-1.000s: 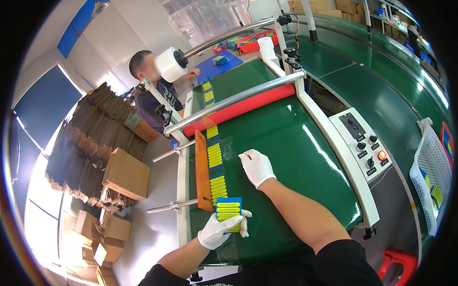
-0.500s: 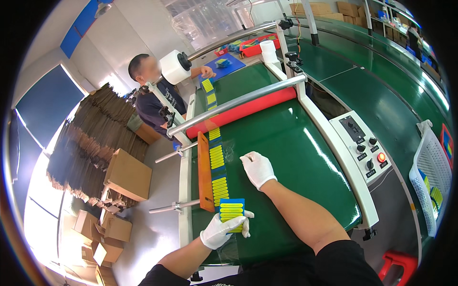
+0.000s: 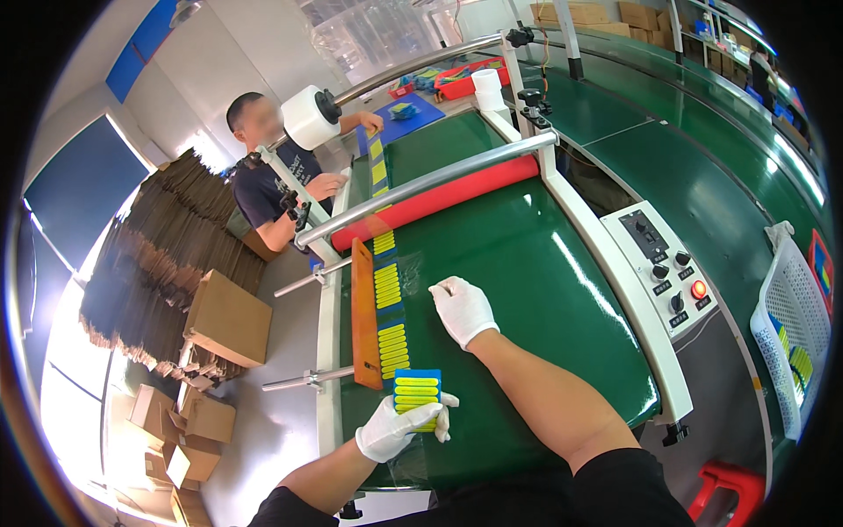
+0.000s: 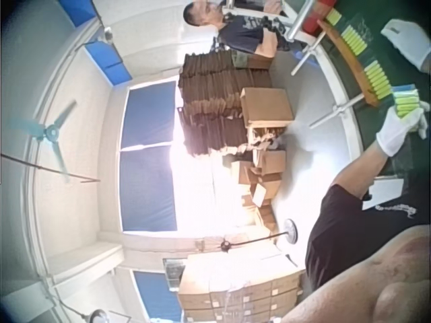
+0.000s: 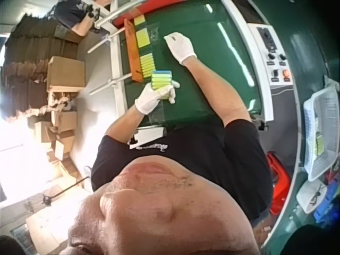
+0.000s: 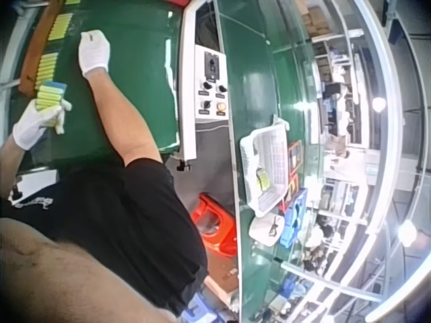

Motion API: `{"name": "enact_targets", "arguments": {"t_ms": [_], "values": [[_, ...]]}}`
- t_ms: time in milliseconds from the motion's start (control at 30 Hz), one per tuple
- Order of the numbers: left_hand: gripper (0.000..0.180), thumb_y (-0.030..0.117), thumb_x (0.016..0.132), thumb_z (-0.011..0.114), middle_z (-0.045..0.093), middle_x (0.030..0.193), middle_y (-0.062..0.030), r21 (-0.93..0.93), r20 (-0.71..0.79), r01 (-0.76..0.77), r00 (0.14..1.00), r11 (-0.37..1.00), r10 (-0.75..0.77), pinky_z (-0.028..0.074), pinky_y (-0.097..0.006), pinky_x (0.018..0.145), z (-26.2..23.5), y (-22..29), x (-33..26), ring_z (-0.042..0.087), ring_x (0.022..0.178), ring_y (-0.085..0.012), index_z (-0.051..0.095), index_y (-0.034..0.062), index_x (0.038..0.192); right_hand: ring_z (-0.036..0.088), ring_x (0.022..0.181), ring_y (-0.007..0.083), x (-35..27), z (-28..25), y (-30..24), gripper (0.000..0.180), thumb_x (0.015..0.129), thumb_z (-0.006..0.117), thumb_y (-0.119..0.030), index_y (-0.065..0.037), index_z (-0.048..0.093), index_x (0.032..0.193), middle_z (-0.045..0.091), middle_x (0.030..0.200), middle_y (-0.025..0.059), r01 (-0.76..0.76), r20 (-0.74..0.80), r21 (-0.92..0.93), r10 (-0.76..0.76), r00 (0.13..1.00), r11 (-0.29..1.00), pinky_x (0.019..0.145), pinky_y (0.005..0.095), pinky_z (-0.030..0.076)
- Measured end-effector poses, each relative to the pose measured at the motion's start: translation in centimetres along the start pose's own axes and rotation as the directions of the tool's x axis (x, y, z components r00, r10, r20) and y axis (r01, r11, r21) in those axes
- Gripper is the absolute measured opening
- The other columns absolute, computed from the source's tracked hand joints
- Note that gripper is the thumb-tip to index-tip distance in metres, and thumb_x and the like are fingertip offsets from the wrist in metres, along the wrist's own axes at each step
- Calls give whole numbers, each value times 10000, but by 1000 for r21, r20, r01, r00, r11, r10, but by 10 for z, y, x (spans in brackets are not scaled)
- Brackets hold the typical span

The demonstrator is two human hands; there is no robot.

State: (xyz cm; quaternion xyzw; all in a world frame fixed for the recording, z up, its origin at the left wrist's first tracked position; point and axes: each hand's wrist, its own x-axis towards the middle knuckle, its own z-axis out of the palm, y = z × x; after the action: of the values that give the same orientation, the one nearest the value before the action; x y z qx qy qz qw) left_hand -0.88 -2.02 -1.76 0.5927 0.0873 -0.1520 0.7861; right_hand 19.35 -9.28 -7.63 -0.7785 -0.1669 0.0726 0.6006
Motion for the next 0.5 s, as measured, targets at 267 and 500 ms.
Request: {"name": "enact_targets", "arguments": {"t_ms": [267, 500], "values": [[373, 261, 937, 610, 623, 897, -100, 3, 55, 63, 997, 998, -63, 514, -307, 763, -1, -4, 1, 614, 771, -156, 556, -52, 1131, 631, 917, 353, -1, -3, -2, 298, 897, 554, -306, -40, 666, 968, 673, 949, 181, -16, 9, -14, 16, 1000, 1000, 825, 390, 496], [279, 236, 930, 618, 636, 861, -113, 11, 11, 38, 999, 999, -39, 515, -314, 751, 3, -1, -1, 630, 754, -171, 603, -20, 1040, 628, 916, 357, -1, -3, -4, 297, 898, 554, -307, -41, 665, 966, 672, 951, 181, -14, 21, -10, 14, 1000, 1000, 821, 391, 495]]}}
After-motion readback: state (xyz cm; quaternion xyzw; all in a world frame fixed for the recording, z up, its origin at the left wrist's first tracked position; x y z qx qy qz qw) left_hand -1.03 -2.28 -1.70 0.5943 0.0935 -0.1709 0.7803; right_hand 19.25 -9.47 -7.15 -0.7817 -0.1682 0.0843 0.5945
